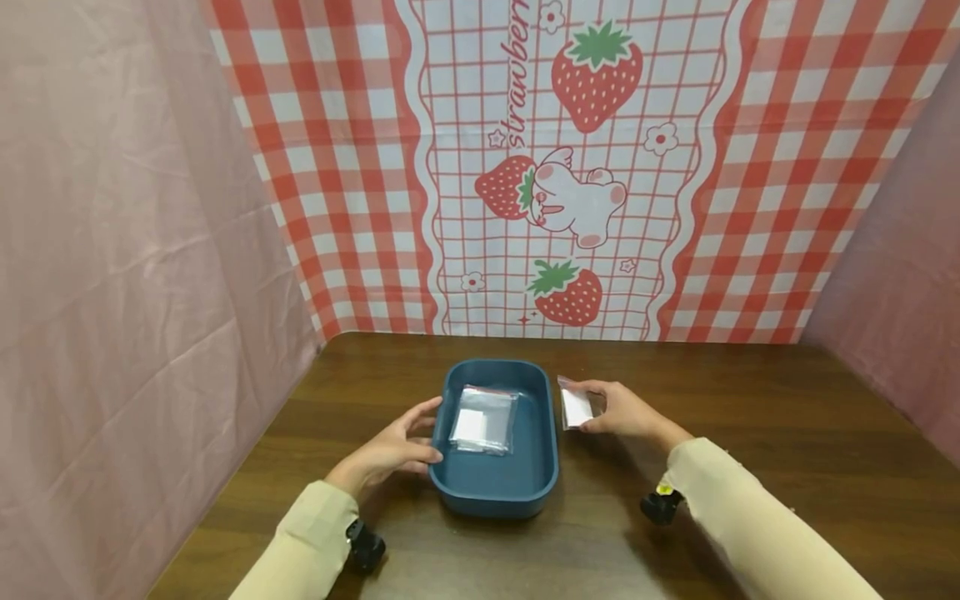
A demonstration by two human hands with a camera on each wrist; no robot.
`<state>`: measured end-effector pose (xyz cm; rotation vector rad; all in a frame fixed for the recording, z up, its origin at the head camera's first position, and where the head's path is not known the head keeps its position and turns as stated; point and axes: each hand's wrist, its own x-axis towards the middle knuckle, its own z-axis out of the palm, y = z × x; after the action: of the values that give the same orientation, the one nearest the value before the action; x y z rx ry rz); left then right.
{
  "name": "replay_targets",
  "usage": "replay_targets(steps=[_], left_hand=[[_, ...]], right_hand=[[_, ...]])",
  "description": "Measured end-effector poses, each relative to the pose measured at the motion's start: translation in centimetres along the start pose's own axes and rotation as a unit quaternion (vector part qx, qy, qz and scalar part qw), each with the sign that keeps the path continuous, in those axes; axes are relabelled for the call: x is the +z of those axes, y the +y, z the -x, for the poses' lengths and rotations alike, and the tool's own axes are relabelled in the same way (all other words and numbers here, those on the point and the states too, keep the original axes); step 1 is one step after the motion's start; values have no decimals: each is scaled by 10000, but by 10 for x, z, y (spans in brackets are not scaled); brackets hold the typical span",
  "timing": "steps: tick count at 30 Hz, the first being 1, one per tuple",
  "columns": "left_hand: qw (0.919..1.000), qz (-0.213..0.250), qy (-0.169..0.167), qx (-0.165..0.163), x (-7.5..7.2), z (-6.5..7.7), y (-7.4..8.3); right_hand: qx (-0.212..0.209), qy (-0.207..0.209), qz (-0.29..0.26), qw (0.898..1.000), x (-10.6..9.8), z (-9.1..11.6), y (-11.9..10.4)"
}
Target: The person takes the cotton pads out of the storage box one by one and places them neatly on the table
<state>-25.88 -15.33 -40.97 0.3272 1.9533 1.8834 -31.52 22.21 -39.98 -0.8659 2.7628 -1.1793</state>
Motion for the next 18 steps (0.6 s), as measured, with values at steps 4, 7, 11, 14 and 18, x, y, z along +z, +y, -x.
replay_targets(steps=[4,7,11,14,18], left_hand=[[10000,1,9,-24,-1,0,-1],[10000,-6,42,-40,-1,-1,-1],[10000,-20,71,-46,-1,-1,-1],[10000,-19,69,-47,-1,-1,-1],[10000,-41,46,-43,0,0,0]], right_hand=[[139,-91,94,9998,5,3,10],[108,-182,152,9997,8,4,17],[34,-369,213,9991,12,4,25],[-33,-478,235,9986,13,4,31],[-95,-654,321,9973,10,4,35]])
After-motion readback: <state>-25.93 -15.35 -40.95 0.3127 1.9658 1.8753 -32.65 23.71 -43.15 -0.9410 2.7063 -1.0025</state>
